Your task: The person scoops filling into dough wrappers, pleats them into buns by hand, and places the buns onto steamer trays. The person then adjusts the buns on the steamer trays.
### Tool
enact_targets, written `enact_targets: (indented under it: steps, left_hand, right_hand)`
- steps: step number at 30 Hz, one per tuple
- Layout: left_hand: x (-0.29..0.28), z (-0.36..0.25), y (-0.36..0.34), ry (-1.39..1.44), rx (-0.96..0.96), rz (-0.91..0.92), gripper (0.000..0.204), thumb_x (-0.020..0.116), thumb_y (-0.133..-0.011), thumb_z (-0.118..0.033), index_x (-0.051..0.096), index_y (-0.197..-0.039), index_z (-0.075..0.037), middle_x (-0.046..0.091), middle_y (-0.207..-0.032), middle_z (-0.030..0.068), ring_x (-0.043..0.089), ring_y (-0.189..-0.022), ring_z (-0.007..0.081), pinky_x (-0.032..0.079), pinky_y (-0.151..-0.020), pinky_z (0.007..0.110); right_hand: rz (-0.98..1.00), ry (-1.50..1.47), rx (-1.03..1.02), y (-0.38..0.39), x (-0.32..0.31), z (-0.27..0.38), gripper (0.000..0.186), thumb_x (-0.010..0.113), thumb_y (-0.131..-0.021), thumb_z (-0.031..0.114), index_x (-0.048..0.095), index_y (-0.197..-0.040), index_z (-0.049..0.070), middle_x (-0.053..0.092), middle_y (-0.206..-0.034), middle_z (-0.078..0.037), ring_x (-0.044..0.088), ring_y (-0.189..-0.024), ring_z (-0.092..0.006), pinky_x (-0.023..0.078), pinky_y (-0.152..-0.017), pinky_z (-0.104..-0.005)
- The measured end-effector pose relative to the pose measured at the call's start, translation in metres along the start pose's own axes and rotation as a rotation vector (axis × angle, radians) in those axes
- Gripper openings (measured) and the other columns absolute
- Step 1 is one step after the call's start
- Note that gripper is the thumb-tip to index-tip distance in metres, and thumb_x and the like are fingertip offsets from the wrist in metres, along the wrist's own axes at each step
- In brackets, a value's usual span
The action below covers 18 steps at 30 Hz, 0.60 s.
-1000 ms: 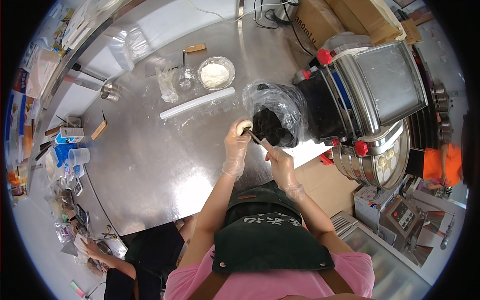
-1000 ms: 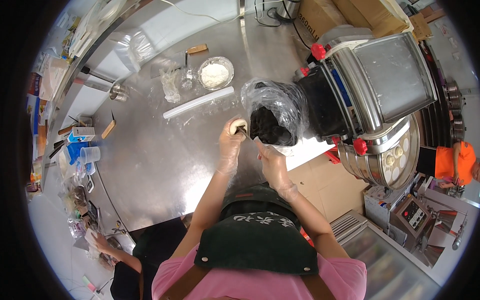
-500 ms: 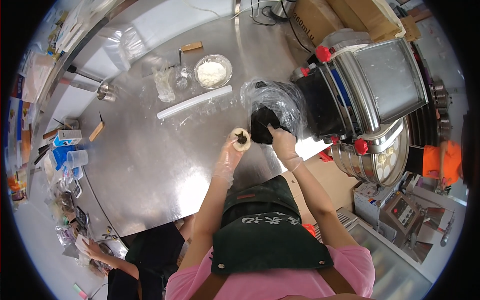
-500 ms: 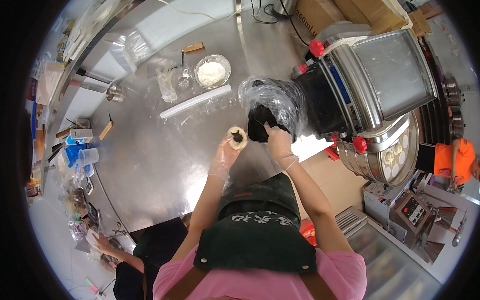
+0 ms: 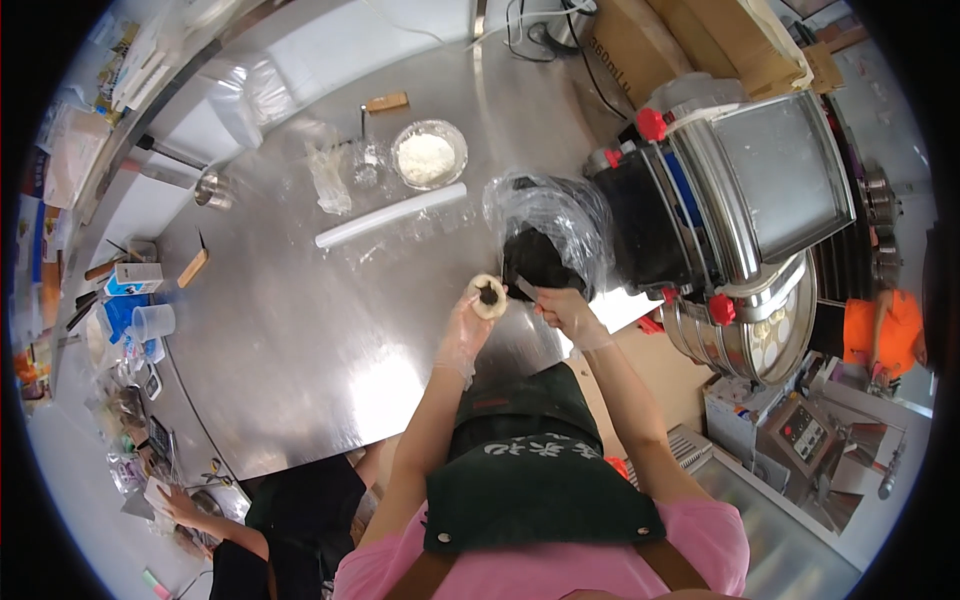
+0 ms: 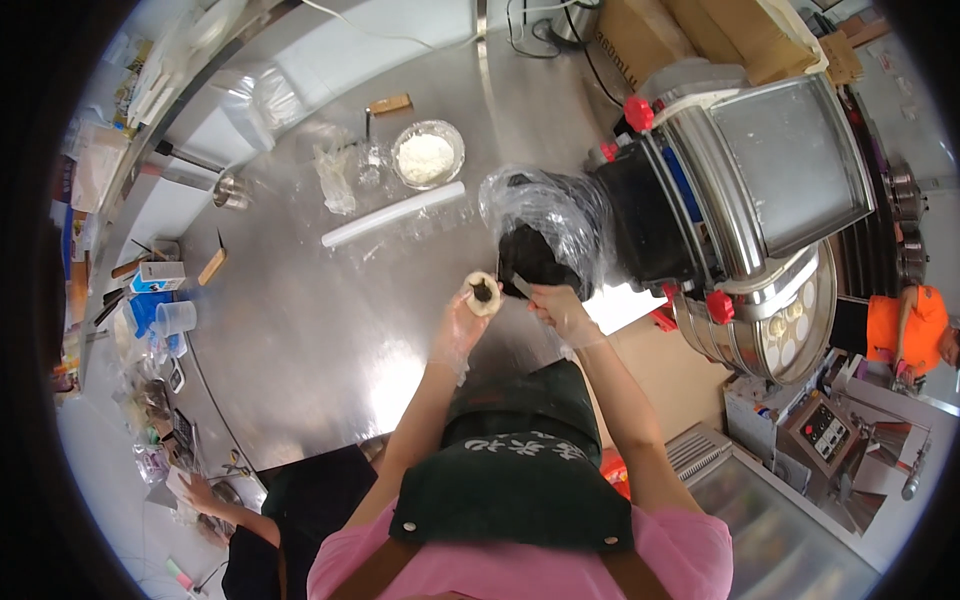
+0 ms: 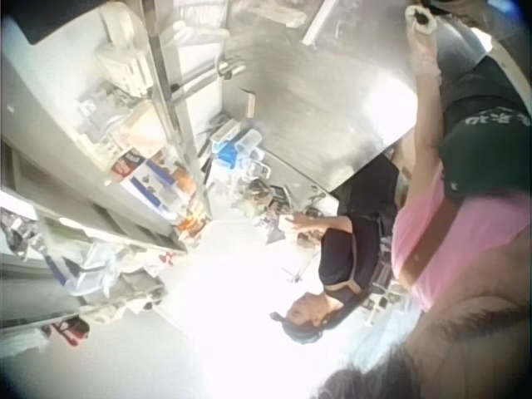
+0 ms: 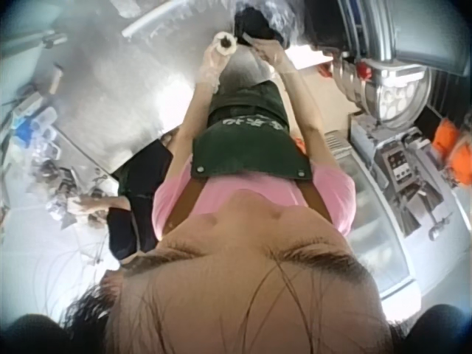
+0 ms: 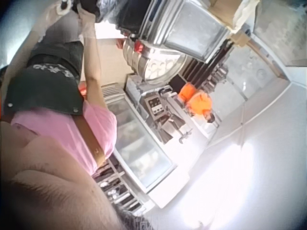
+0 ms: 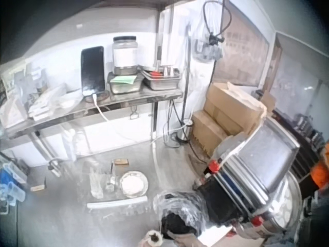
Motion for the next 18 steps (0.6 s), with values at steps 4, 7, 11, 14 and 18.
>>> enact_targets:
  steps: [4,7,11,14,18]
  left_hand:
    - [0.011,-0.011,0.005,0.000,0.026,0.042,0.045,0.058,-0.093,-0.018,0.049,-0.134,-0.004,0.057,-0.126,0.0127,0.058,-0.120,0.0282,0.050,-0.101,0.040]
    - [0.010,-0.023,0.010,-0.019,0.070,-0.066,0.043,0.059,-0.095,-0.023,0.050,-0.133,-0.005,0.059,-0.125,0.0125,0.059,-0.118,0.0276,0.051,-0.100,0.040]
    - [0.041,-0.030,0.007,-0.036,0.093,-0.013,0.055,0.055,-0.099,-0.046,0.049,-0.133,-0.003,0.059,-0.126,0.0133,0.057,-0.120,0.0281,0.048,-0.104,0.041]
    - [0.072,-0.023,0.008,-0.019,0.054,0.026,0.061,0.050,-0.100,-0.053,0.048,-0.133,-0.003,0.058,-0.126,0.0142,0.056,-0.121,0.0282,0.045,-0.107,0.043]
    - [0.106,-0.029,0.011,-0.170,0.127,0.160,0.055,0.057,-0.099,-0.046,0.049,-0.133,-0.003,0.058,-0.127,0.0131,0.058,-0.118,0.0256,0.047,-0.104,0.042]
  right_hand:
    - [0.104,-0.235,0.075,0.005,0.008,-0.002,0.035,0.053,-0.100,0.005,0.052,-0.134,-0.001,0.058,-0.084,-0.006,0.034,-0.051,-0.0048,0.026,-0.045,-0.0200]
    - [0.078,-0.200,0.000,0.018,0.009,0.007,0.036,0.054,-0.100,0.005,0.054,-0.136,0.001,0.059,-0.083,-0.003,0.036,-0.055,-0.0041,0.027,-0.048,-0.0188]
    - [-0.234,0.450,-0.746,0.067,0.031,0.049,0.031,0.058,-0.094,0.000,0.070,-0.122,0.007,0.064,-0.083,0.001,0.053,-0.060,-0.0104,0.042,-0.054,-0.0218]
    - [-0.558,1.155,-1.055,0.107,0.064,0.059,0.041,0.061,-0.089,-0.002,0.069,-0.125,0.015,0.065,-0.087,-0.003,0.061,-0.062,-0.0191,0.049,-0.054,-0.0288]
    - [-0.621,1.390,-0.952,0.115,0.076,0.058,0.040,0.059,-0.091,0.004,0.067,-0.127,0.017,0.066,-0.089,-0.006,0.067,-0.072,-0.0243,0.054,-0.056,-0.0347]
Point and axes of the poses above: each hand's wrist, its own y-axis away from the middle knuckle, its own x-axis out of the palm, z = x × y, the point moved 7 cm from there along -y, towards the middle knuckle
